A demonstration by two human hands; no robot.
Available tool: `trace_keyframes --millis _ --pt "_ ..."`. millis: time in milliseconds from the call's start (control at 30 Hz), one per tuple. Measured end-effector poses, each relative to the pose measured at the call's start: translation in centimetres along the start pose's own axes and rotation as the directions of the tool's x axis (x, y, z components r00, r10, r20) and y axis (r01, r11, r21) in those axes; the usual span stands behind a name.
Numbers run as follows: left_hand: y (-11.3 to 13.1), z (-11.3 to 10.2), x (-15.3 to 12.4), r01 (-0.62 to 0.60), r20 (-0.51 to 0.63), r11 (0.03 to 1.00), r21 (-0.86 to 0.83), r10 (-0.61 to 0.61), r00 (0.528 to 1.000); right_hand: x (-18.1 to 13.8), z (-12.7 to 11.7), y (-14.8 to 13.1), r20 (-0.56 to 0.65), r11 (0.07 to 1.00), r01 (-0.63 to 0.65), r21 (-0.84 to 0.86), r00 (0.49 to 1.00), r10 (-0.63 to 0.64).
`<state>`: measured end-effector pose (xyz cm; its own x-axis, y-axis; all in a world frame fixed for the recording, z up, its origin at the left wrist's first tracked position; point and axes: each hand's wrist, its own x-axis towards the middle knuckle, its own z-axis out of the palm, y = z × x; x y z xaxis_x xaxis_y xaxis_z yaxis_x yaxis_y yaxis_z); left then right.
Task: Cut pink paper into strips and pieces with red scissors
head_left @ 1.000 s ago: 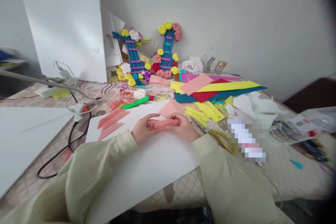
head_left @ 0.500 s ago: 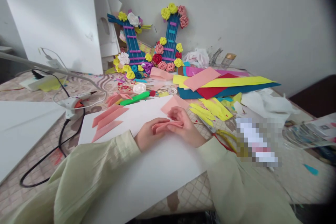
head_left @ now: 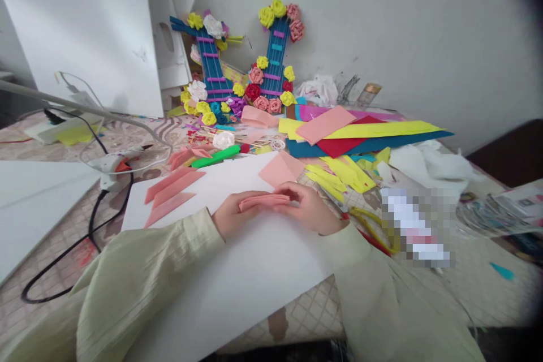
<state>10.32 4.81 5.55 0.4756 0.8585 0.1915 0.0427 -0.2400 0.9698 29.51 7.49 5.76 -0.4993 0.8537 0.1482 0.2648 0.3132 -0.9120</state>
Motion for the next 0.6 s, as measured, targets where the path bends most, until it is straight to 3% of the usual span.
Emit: trace_keyframes --millis 167,267,367,600 --pt "0.0 0.0 -0.1 0.041 -0.038 0.998 -0.047 -0.043 0.998 0.0 0.1 -0.3 -0.022 0.997 -0.008 -0.072 1.000 0.007" --pt "-0.1 -0.1 -0.3 0.158 -0.088 0.978 -0.135 -0.171 0.981 -0.1 -0.1 -0.4 -0.025 0.997 -0.031 -0.073 0.999 0.029" --pt "-0.6 -0.2 -0.5 0.261 -0.123 0.933 -0.249 -0.297 0.947 -0.2 0.0 -0.3 0.000 0.997 -0.077 -0.018 0.997 0.077" --pt "-1.0 -0.3 -0.7 0.303 -0.053 0.821 -0.484 -0.373 0.926 0.0 0.2 -0.4 0.091 0.964 -0.197 0.179 0.979 0.183"
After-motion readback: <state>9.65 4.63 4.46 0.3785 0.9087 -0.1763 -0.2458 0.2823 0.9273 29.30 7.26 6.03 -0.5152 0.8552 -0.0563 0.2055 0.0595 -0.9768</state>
